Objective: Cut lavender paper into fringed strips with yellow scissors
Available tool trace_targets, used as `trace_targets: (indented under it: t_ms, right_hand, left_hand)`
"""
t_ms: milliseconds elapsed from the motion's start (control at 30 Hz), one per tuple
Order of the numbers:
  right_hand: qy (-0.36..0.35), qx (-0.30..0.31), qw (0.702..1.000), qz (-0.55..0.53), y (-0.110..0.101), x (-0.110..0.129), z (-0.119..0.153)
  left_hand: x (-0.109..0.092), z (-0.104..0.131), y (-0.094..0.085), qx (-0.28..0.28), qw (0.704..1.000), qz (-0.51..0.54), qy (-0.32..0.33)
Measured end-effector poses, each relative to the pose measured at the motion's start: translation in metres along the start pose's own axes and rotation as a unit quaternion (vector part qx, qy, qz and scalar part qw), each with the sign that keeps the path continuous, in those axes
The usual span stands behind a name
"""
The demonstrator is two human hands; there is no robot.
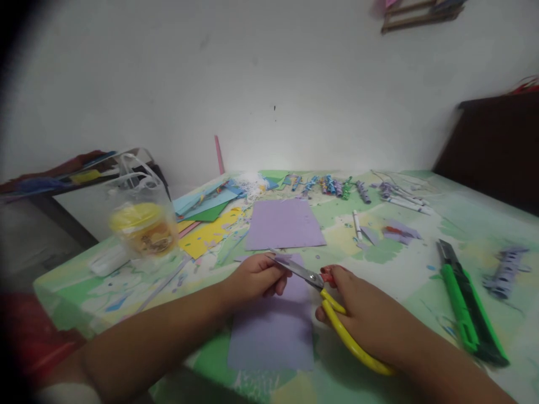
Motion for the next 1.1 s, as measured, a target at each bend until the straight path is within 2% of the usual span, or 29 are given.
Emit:
trace_targets:
  t_ms: [333, 400, 567, 800, 1100]
  right_hand:
    - [0.012, -0.008, 1.0, 0.027, -0.0047, -0.0057, -0.0008]
    - [0.009, -0.007, 1.0, 0.026, -0.0054, -0.0054, -0.0009]
    - [-0.003, -0.007, 1.0, 0.007, -0.0063, -0.0019, -0.0002]
    - [-0.027, -0.002, 1.0, -0.004, -0.0028, 0.0026, 0.0021]
    - [-0.013, 0.006, 1.0, -0.009, 0.0, 0.0016, 0.0001]
  left_hand:
    - [0.0072, -0.0014, 0.0046, 0.008, 0.991, 0.127, -0.047]
    - [0.0079, -0.0013, 0.0038, 0.002, 0.991, 0.126, -0.048]
    - [0.0075, -0.0006, -0.0035, -0.053, 0.992, 0.112, -0.038]
    - [0.0046, 0.0038, 0.0046, -0.041, 0.995, 0.076, -0.04]
    - [0.0037, 0.0058, 0.004, -0.043, 0.995, 0.077, -0.046]
Point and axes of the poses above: each hand's wrist, its own z-axis away from the middle knuckle, its own y-axis out of the palm, x = y × z, the point moved 7 cm from there along -z, towards the middle knuckle, and after that the axes turned 2 degrees about -x, right-handed, at the moved point
